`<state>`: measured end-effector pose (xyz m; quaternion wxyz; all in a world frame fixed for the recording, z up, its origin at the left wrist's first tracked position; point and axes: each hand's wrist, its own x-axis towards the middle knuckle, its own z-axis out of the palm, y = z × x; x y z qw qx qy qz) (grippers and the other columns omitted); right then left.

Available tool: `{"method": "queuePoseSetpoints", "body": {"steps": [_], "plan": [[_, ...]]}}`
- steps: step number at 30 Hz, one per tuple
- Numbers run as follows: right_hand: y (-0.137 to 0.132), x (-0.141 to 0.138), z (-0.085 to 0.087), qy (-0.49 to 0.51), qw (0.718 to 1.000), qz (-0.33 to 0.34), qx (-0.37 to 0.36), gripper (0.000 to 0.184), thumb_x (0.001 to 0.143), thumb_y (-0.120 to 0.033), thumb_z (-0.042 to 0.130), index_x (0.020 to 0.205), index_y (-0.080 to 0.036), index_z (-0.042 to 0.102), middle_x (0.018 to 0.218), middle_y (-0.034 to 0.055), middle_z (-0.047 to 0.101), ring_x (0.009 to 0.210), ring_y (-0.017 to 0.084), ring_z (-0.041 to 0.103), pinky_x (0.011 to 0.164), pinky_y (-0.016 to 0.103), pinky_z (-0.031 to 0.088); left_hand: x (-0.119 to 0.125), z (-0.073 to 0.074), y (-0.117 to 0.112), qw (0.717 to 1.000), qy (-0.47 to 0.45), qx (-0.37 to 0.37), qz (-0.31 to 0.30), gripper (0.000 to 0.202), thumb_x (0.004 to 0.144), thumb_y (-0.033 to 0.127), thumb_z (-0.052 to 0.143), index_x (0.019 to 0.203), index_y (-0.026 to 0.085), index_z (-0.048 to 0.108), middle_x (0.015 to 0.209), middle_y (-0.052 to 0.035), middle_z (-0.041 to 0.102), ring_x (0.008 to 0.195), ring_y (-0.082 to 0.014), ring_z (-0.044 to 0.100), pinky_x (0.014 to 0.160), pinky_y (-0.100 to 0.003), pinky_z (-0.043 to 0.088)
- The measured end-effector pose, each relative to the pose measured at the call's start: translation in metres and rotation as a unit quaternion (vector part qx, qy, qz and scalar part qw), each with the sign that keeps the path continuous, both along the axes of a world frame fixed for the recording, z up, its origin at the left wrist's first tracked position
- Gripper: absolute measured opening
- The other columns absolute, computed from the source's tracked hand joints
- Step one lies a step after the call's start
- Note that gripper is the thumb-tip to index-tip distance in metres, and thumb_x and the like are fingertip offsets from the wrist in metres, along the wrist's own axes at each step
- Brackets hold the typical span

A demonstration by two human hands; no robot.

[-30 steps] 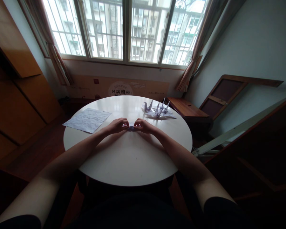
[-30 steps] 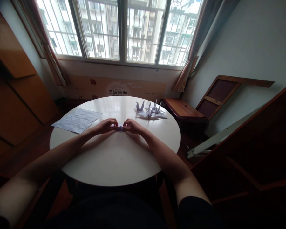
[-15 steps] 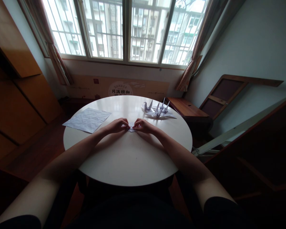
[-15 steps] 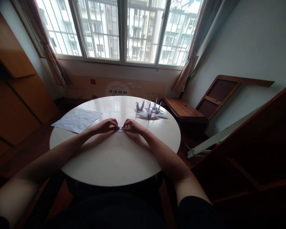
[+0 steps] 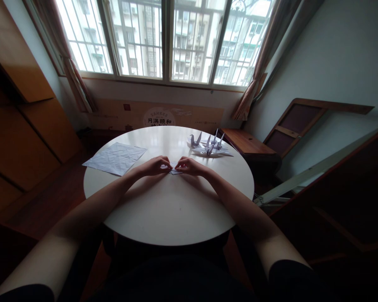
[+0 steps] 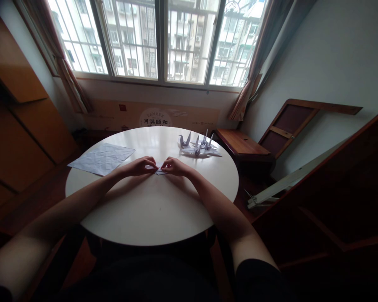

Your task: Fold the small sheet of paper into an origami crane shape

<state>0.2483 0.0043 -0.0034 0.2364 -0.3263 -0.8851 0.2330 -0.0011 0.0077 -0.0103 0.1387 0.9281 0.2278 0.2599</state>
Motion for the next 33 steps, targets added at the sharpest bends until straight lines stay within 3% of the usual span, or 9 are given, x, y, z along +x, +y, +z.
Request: {"method": "queuePoseSetpoints", "body": {"steps": [33], "plan": [[-0.0013,0.0001,0.0011,-0.015,1.000,0.009,0.007,0.019,0.085,-0.025,0.070,0.100,-0.016,0.077,0.094,0.0071,0.060,0.076,0.013,0.062,0.076,0.027,0.051,0.0000,-0.0014,0.0012,1.000,-0.006,-0.004,-0.005,0.020,0.092,0.032,0.064,0.099,0.019,0.078,0.092,-0.0091,0.068,0.080,-0.0164,0.064,0.072,-0.026,0.049]]}}
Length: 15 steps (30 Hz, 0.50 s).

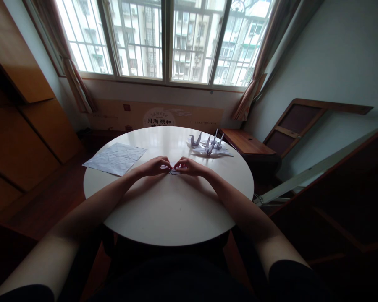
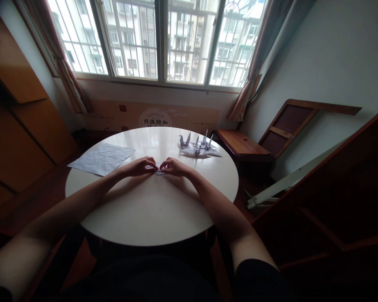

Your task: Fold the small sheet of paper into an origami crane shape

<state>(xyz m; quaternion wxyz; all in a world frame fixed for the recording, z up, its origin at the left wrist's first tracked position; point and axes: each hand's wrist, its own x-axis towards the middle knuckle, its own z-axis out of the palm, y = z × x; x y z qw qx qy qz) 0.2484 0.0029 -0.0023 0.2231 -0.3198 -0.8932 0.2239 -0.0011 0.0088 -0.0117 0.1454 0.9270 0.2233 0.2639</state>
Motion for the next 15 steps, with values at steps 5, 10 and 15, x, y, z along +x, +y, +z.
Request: {"method": "queuePoseSetpoints", "body": {"steps": [5,10,15], "plan": [[-0.0003,0.0000,0.0005,-0.002,1.000,-0.002,-0.006,0.019,0.085,-0.024,0.070,0.100,-0.016,0.077,0.094,0.0073,0.060,0.076,0.013,0.062,0.076,0.028,0.051,0.0002,0.0012,-0.0016,1.000,-0.002,0.000,-0.001,0.020,0.092,0.032,0.064,0.099,0.019,0.077,0.091,-0.0090,0.068,0.079,-0.0162,0.064,0.071,-0.026,0.049],[-0.0004,0.0004,0.0006,-0.001,1.000,0.001,-0.008,0.019,0.086,-0.026,0.069,0.101,-0.016,0.077,0.095,0.0071,0.060,0.076,0.013,0.062,0.076,0.027,0.051,0.0002,0.0001,-0.0002,1.000,-0.005,0.002,-0.004,0.018,0.091,0.031,0.065,0.098,0.019,0.077,0.091,-0.0087,0.068,0.079,-0.0163,0.064,0.071,-0.026,0.049],[-0.0003,-0.0001,0.0000,-0.003,1.000,-0.004,-0.009,0.019,0.086,-0.024,0.069,0.101,-0.016,0.077,0.095,0.0072,0.060,0.076,0.013,0.062,0.076,0.027,0.051,0.0000,-0.0014,0.0016,1.000,-0.007,0.005,-0.004,0.019,0.091,0.032,0.065,0.098,0.019,0.077,0.091,-0.0088,0.068,0.079,-0.0162,0.064,0.071,-0.025,0.049]]}}
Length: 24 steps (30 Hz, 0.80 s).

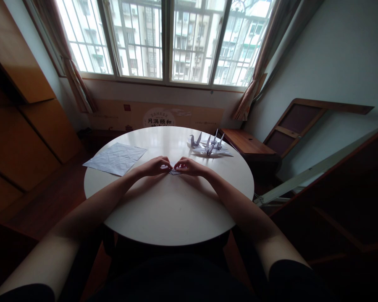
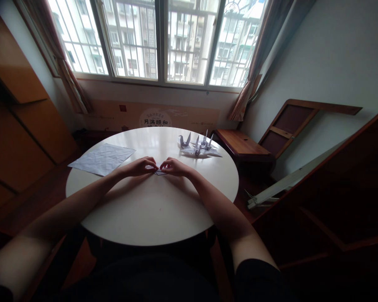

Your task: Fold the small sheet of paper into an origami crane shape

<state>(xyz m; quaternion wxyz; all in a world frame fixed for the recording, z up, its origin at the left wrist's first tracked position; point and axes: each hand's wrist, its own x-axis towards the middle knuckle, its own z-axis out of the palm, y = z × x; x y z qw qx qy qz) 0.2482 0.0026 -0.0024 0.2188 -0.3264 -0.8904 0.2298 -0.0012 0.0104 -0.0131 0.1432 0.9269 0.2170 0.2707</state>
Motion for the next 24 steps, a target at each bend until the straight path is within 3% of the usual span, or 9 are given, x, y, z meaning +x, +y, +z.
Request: {"method": "queuePoseSetpoints", "body": {"steps": [24], "plan": [[0.0007,0.0004,0.0001,0.000,1.000,0.004,0.007,0.019,0.085,-0.025,0.070,0.100,-0.016,0.077,0.095,0.0072,0.060,0.077,0.013,0.062,0.077,0.028,0.051,-0.0002,0.0015,-0.0009,1.000,0.001,0.006,-0.009,0.020,0.094,0.031,0.062,0.099,0.018,0.077,0.091,-0.0094,0.068,0.079,-0.0157,0.064,0.072,-0.025,0.050]]}}
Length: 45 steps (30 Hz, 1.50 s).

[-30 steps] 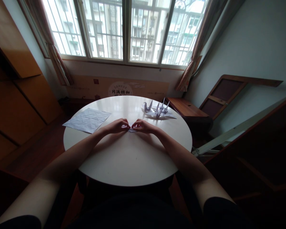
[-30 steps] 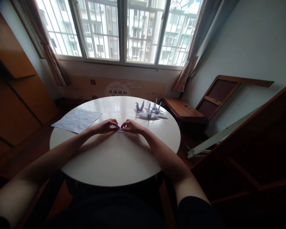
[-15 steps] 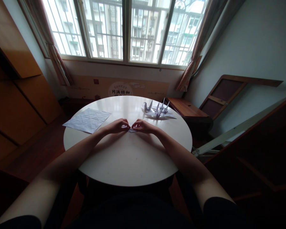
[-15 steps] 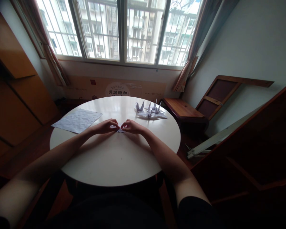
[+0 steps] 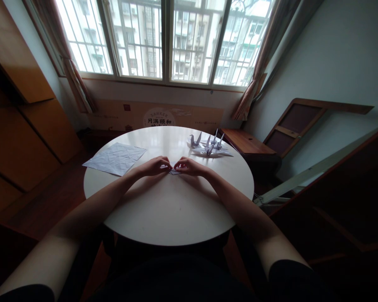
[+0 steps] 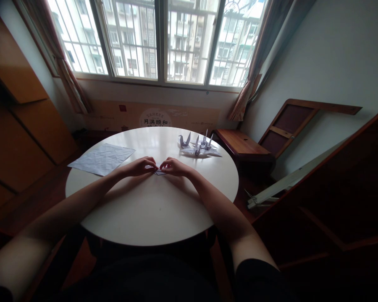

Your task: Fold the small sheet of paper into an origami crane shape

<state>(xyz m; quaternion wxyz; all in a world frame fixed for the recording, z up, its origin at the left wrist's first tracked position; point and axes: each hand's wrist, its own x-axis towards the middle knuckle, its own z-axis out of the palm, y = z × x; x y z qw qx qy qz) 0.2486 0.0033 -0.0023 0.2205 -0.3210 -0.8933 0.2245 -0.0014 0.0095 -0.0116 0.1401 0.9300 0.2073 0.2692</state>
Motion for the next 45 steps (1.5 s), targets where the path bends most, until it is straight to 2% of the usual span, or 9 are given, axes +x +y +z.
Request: {"method": "queuePoseSetpoints", "body": {"steps": [16,45], "plan": [[0.0020,0.0000,-0.0017,-0.002,1.000,0.001,0.001,0.018,0.085,-0.025,0.070,0.100,-0.017,0.077,0.093,0.0065,0.060,0.076,0.013,0.061,0.076,0.027,0.051,-0.0001,-0.0009,0.0011,1.000,0.006,0.007,0.001,0.017,0.093,0.025,0.064,0.101,0.019,0.077,0.092,-0.0088,0.068,0.080,-0.0160,0.064,0.072,-0.026,0.050],[-0.0004,-0.0001,0.0009,-0.006,1.000,-0.002,-0.003,0.020,0.085,-0.026,0.070,0.101,-0.016,0.077,0.094,0.0067,0.060,0.077,0.013,0.062,0.076,0.027,0.051,-0.0012,-0.0012,0.0019,1.000,0.020,-0.007,0.013,0.020,0.093,0.032,0.064,0.103,0.020,0.077,0.094,-0.0089,0.067,0.083,-0.0162,0.064,0.074,-0.026,0.050]]}}
